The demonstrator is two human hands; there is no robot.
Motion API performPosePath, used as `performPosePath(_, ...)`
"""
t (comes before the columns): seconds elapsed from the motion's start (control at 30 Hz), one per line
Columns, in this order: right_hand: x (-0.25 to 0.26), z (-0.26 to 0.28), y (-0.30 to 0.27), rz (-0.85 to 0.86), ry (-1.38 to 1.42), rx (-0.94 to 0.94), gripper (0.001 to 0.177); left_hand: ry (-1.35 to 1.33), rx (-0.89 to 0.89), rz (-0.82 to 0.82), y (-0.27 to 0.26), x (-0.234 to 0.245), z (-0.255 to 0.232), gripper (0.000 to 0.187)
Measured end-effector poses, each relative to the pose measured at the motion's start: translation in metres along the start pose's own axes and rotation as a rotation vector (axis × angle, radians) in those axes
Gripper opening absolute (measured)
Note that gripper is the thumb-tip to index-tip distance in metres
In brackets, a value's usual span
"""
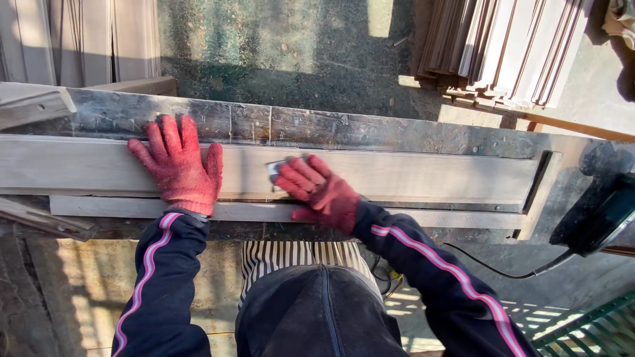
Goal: Sanding a wooden plank using an angle grinder followed by manual sanding with sandpaper.
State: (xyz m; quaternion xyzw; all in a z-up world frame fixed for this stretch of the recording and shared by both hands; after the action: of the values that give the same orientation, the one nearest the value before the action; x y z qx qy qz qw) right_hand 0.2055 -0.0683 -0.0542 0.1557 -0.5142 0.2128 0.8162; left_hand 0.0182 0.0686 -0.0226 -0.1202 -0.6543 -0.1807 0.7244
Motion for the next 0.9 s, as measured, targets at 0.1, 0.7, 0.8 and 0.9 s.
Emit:
performPosePath(0.1,0.041,-0.071,-0.087,-0.078,-0.045,-0.063,0.083,-0.016,0.005,-0.039,0.003,0.005,-0.001,0.078)
performPosePath(0.7,0.025,-0.075,-0.071,-0.104,-0.057,-0.425,0.102,0.031,0.045,-0.017,0.005,0.003,0.0,0.073)
performPosePath(0.8,0.032,-0.096,-0.125,-0.122,-0.173,-0.576,0.098,0.039,0.05,-0.013,0.009,0.009,-0.002,0.075)
performPosePath(0.9,0.003,-0.057,-0.059,-0.22,0.017,-0.569,0.115,-0.014,0.023,-0.006,0.007,0.006,-0.001,0.076)
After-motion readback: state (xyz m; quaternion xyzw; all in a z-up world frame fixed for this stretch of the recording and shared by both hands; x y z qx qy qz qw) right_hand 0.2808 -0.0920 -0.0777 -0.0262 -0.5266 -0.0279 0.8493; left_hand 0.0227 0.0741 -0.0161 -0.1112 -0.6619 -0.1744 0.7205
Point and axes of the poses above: each hand's wrist, its own y-axis towards the middle knuckle, its own x-axis out of the back of the hand, z = x × y, the point moved 8 cm from there along y, towards the middle knuckle, and after that the axes turned 3 degrees about y, right-handed, at the moved point
